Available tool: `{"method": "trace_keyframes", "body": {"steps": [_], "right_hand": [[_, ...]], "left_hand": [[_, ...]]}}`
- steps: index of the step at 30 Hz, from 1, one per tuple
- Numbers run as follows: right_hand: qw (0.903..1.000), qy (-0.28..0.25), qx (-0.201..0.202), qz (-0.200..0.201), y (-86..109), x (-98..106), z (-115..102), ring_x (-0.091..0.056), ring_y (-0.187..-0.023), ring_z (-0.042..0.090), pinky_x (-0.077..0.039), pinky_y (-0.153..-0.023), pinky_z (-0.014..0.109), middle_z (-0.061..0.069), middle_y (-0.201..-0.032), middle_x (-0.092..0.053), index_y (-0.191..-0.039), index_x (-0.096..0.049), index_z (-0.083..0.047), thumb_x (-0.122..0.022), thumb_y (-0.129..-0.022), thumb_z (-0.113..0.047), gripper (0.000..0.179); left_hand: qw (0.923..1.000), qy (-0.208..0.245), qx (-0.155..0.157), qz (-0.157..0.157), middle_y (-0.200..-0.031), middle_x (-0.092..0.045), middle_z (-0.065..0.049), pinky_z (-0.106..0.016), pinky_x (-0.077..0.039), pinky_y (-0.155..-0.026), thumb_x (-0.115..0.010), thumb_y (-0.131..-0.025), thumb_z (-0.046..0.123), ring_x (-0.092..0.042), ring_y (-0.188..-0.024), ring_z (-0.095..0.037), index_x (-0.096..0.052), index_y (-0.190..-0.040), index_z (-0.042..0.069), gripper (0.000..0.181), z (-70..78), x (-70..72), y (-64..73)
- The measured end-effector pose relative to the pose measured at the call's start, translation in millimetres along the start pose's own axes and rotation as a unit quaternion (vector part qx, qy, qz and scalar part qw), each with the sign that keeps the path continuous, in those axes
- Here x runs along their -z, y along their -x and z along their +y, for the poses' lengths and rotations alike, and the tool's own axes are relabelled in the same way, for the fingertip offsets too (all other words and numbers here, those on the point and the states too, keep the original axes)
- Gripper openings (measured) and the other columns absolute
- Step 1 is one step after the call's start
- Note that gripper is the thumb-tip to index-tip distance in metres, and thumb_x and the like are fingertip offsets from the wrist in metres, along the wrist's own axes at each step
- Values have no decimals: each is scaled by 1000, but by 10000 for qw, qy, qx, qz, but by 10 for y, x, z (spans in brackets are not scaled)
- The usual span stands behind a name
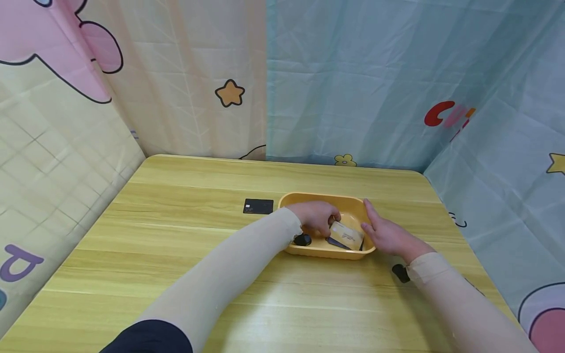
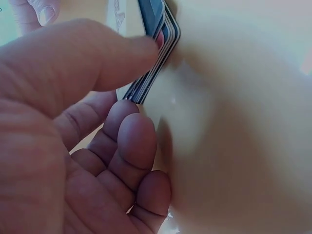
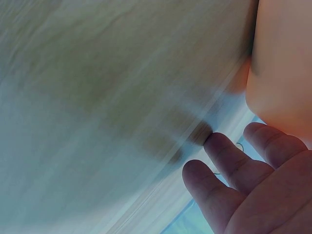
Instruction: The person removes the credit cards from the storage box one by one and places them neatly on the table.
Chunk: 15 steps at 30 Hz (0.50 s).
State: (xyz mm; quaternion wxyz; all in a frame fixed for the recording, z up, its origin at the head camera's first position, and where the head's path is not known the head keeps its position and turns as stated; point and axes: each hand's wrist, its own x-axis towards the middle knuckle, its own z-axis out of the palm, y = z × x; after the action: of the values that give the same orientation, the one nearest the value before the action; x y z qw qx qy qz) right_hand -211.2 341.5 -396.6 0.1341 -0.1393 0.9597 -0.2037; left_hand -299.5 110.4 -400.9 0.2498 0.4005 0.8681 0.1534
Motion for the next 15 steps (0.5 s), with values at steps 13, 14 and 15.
{"method": "trace_keyframes", "body": {"steps": [13,14,15], "right_hand": [[10000,3,12,-20,-2,-9,30,-35,-143,63,-32,-115,72,45,-163,-18,-165,11,3,-36,-116,-33,77],[10000,12,20,-15,-3,-9,33,-36,-143,64,-32,-115,72,45,-162,-18,-165,11,3,-36,-116,-33,77],[10000,23,23,-7,-4,-10,36,-36,-143,64,-33,-115,72,45,-162,-19,-165,11,3,-36,-116,-33,77]], "left_hand": [[9999,67,2,-130,-124,-64,3,-21,-46,-88,-77,-91,18,-57,-105,-12,-60,-145,16,57,0,0,1],[9998,106,25,-148,-125,-64,3,-21,-47,-88,-77,-91,17,-57,-105,-12,-60,-146,17,58,2,1,0],[9997,149,56,-165,-125,-64,4,-22,-47,-87,-77,-91,17,-57,-105,-12,-59,-147,18,59,5,0,-1]]}}
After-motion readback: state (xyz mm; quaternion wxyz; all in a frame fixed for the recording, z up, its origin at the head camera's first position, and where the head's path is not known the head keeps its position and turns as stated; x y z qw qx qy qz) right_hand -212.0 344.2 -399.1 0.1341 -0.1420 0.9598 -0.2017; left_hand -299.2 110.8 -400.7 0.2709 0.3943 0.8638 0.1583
